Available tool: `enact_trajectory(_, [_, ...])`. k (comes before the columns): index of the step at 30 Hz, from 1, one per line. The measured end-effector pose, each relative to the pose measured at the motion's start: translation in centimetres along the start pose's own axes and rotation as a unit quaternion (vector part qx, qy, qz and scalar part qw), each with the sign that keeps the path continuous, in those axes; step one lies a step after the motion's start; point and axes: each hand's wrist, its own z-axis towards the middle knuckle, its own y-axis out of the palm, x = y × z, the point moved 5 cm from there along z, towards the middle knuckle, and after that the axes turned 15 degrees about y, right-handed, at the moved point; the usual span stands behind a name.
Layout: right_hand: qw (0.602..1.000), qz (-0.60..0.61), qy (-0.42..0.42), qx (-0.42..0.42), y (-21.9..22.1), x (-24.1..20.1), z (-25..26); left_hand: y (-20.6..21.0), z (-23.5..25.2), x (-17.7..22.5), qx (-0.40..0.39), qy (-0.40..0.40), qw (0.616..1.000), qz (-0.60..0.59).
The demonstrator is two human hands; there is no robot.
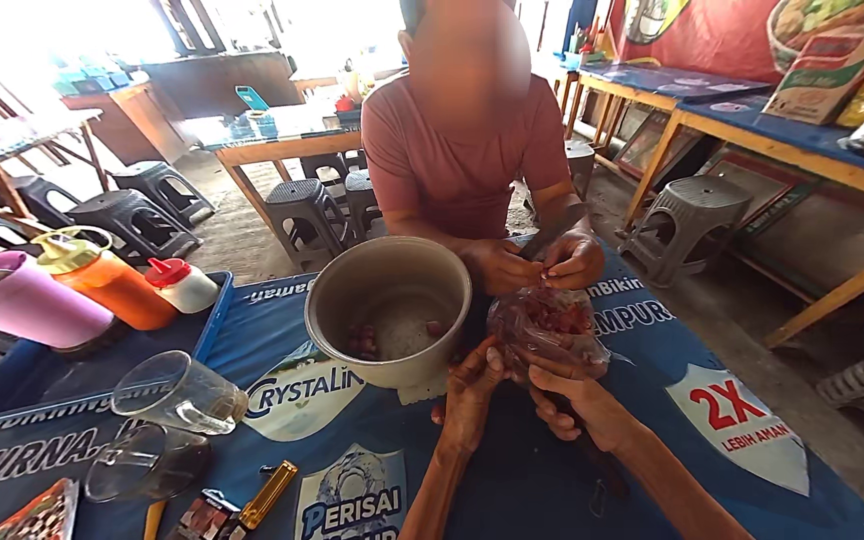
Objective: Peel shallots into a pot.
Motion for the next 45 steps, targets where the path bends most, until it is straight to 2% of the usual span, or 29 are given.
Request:
enact_trajectory(9, [0.996, 0.004, -0.087, 0.028, -1.1, -1.5, -0.9, 0.3, 0.0, 0.2, 0.002, -0.04, 0.997, -0.065])
enact_trajectory(12, [0.993, 0.009, -0.11, 0.052, -1.6, -1.9, -1.1, 0.2, 0.1, 0.1, 0.01, -0.048, 0.995, -0.083])
enact_trajectory(14, [0.983, -0.014, -0.155, 0.095, -1.9, -2.4, -1.5, 0.1, 0.0, -0.1, 0.021, -0.059, 0.994, -0.092])
enact_trajectory(15, [0.971, -0.041, -0.196, 0.127, -2.0, -2.7, -1.8, 0.1, 0.0, -0.2, 0.028, -0.067, 0.993, -0.095])
enact_trajectory(17, [0.923, -0.139, -0.294, 0.204, -2.4, -3.4, -2.3, 0.0, 0.0, -0.3, 0.029, -0.076, 0.993, -0.087])
enact_trajectory(19, [0.875, -0.22, -0.337, 0.268, -2.9, -3.9, -2.6, 0.1, 0.0, -0.2, 0.011, -0.072, 0.995, -0.068])
enact_trajectory(22, [0.846, -0.311, -0.279, 0.332, -4.1, -3.6, -2.3, 0.7, 0.0, 0.3, -0.037, -0.037, 0.999, -0.012])
enact_trajectory(25, [0.853, -0.321, -0.218, 0.35, -4.6, -3.4, -1.9, 2.2, 0.2, 2.3, -0.094, 0.06, 0.991, 0.079])
enact_trajectory(28, [0.847, -0.311, -0.235, 0.362, -4.8, -3.4, -1.9, 4.4, 0.4, 7.2, -0.133, 0.222, 0.946, 0.197])
enact_trajectory(30, [0.844, -0.31, -0.243, 0.364, -4.7, -3.3, -1.8, 4.9, 0.9, 11.2, -0.136, 0.309, 0.89, 0.308])
enact_trajectory(32, [0.847, -0.313, -0.239, 0.356, -4.5, -3.1, -1.6, 4.1, 2.0, 14.3, -0.114, 0.35, 0.814, 0.45])
enact_trajectory(35, [0.848, -0.321, -0.239, 0.346, -4.0, -2.9, -1.4, 1.7, 4.2, 16.0, -0.073, 0.329, 0.728, 0.597])
enact_trajectory(37, [0.847, -0.322, -0.243, 0.347, -3.7, -2.8, -1.3, 0.3, 4.6, 16.0, -0.05, 0.305, 0.699, 0.645])
enact_trajectory(39, [0.843, -0.32, -0.253, 0.351, -3.7, -2.9, -1.3, 0.1, 3.8, 15.9, -0.039, 0.32, 0.679, 0.659])
enact_trajectory(40, [0.842, -0.317, -0.256, 0.353, -3.7, -2.9, -1.3, 0.4, 3.1, 15.7, -0.051, 0.328, 0.671, 0.663])
enact_trajectory(42, [0.842, -0.312, -0.261, 0.354, -3.7, -2.9, -1.3, 1.5, 1.5, 14.1, -0.13, 0.305, 0.661, 0.674])
enact_trajectory(45, [0.841, -0.308, -0.272, 0.351, -3.3, -2.9, -1.2, 2.6, -0.8, 9.1, -0.248, 0.251, 0.596, 0.721])
